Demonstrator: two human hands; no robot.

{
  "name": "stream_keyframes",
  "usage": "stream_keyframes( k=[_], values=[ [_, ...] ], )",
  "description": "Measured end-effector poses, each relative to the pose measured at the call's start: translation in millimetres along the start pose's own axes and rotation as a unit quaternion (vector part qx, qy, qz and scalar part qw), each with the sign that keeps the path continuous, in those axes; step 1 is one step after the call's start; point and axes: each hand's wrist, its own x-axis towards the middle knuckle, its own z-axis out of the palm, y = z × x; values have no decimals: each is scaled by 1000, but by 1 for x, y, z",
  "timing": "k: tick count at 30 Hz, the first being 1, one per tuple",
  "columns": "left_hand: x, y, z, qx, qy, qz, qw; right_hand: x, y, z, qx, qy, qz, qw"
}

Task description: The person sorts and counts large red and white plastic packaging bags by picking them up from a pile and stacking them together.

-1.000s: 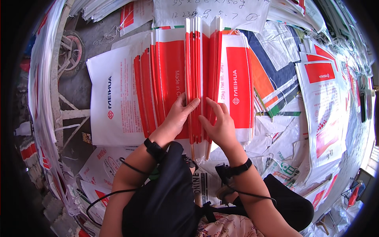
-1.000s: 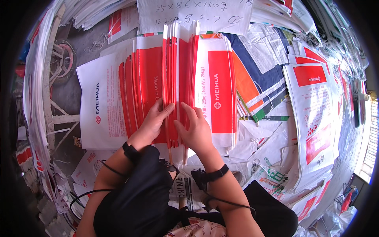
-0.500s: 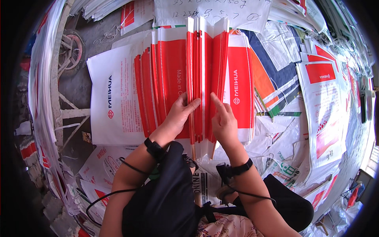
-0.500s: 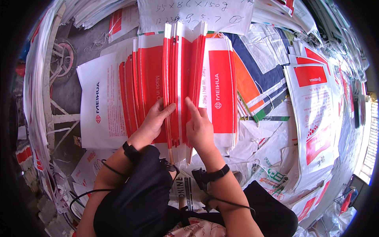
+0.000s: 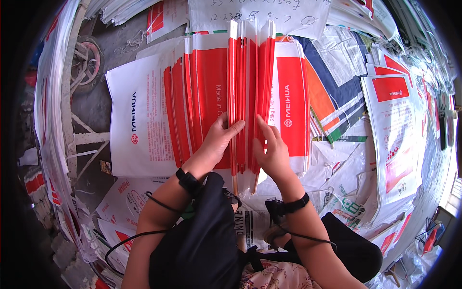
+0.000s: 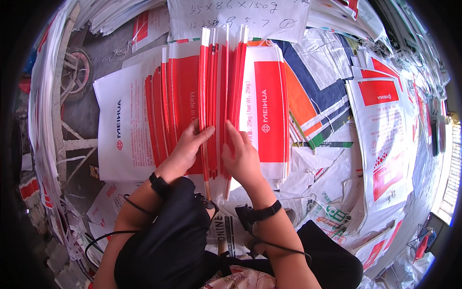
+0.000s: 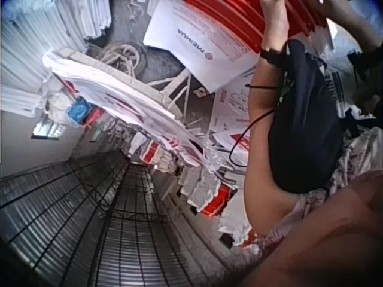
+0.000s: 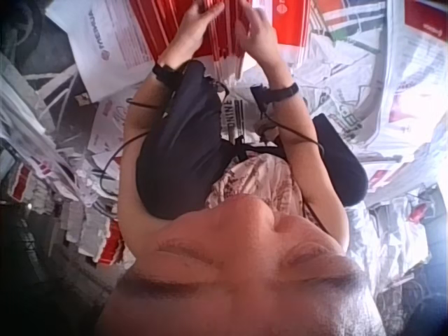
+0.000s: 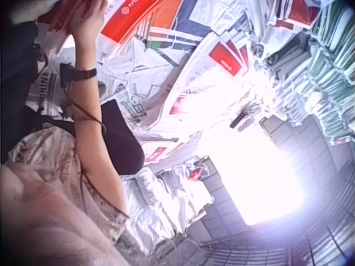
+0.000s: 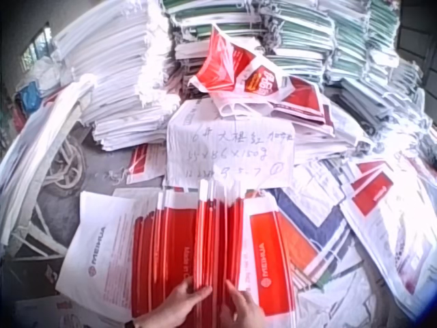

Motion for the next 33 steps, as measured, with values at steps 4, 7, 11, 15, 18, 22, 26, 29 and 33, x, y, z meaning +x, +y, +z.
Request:
stream_keyframes(
  k=[4, 7, 11, 15, 18, 22, 26, 29, 33],
  values=[
    [0, 1, 2, 3, -5, 1, 1000, 1, 1, -1, -12, 22, -14, 1000],
    [0, -1, 5, -10, 3, 4, 1000, 3, -7, 2, -35, -7, -18, 999],
    [0, 1, 6, -1, 9, 10, 1000, 5, -12, 3, -40, -7, -11, 999],
    [-1, 1, 7, -6, 10, 13, 1000, 4, -12, 1, -35, -11, 4, 999],
    [0, 0, 2, -10, 0, -2, 1000, 1, -6, -1, -21, -10, 8, 1000],
    [0, 2, 5, -1, 0, -5, 1000, 2, -2, -2, -4, 25, 5, 1000],
    [-1, 1, 9, -15, -1, 7, 1000, 2, -4, 3, -52, 1, -3, 999],
    [-2, 2, 8, -19, 3, 12, 1000, 4, -13, 2, -56, 8, -17, 998],
    [0, 0, 8, -21, 1, 18, 1000, 3, -10, 1, -41, 12, -2, 999]
  ],
)
